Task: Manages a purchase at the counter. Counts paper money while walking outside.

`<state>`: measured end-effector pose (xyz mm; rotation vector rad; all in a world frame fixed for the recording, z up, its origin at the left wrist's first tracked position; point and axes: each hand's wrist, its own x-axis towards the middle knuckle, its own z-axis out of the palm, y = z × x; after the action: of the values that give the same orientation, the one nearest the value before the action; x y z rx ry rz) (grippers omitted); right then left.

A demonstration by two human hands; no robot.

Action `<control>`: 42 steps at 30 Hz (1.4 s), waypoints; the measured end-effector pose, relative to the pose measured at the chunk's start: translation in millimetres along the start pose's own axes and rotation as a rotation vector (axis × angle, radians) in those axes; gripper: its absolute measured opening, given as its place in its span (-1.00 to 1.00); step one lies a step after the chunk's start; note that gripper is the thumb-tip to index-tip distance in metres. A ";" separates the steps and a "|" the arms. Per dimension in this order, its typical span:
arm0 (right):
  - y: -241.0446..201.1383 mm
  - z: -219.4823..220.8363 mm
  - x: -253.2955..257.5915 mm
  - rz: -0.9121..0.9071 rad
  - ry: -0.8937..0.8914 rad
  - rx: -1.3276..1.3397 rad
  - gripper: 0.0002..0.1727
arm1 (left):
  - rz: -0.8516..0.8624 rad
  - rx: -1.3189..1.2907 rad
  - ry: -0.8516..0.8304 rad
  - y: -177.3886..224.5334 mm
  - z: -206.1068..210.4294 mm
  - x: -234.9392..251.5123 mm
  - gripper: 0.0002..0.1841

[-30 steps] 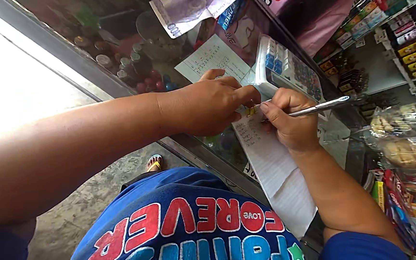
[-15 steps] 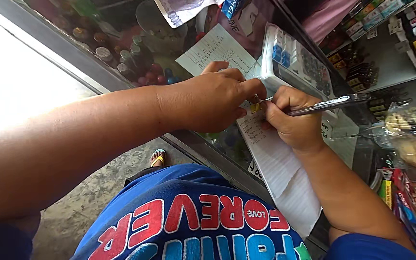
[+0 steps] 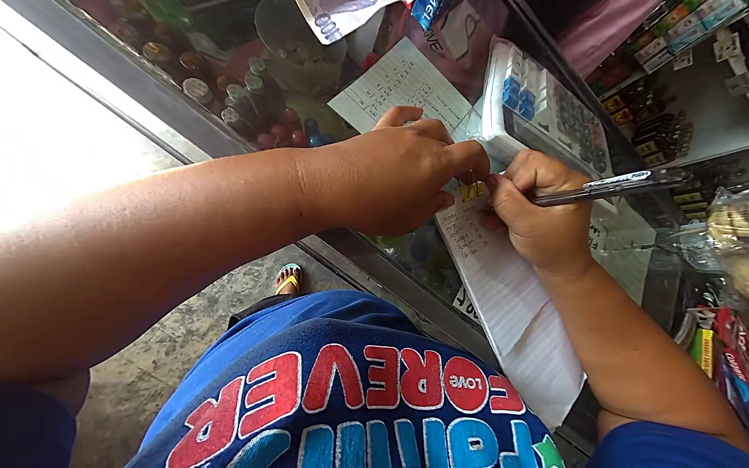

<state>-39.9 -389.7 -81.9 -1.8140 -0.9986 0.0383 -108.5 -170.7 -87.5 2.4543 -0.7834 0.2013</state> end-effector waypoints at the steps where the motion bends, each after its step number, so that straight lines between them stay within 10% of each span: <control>1: 0.0 0.2 0.1 -0.004 0.000 -0.005 -0.62 | -0.004 0.002 -0.004 0.5 -0.3 0.1 -0.70; 14: -12.4 -21.0 2.1 0.173 -0.062 0.253 -0.70 | 0.082 -0.032 -0.039 -9.9 -0.4 -2.0 -0.62; 17: -41.7 -53.9 -15.8 0.216 -0.229 0.033 -0.97 | 0.131 -0.065 -0.102 -14.6 -7.0 -2.5 -0.52; 30: -90.2 -152.7 -212.1 0.575 0.226 -0.247 -0.59 | 0.172 0.135 0.060 84.1 35.8 2.1 -0.42; 42: -60.8 -143.3 -202.3 0.751 0.043 -1.051 -0.56 | 0.249 0.064 -0.309 155.9 84.2 80.1 -0.67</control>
<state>-145.4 -619.5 -46.5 -3.0524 -0.1986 -0.0826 -134.2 -361.8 -62.7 2.4750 -1.2347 -0.0661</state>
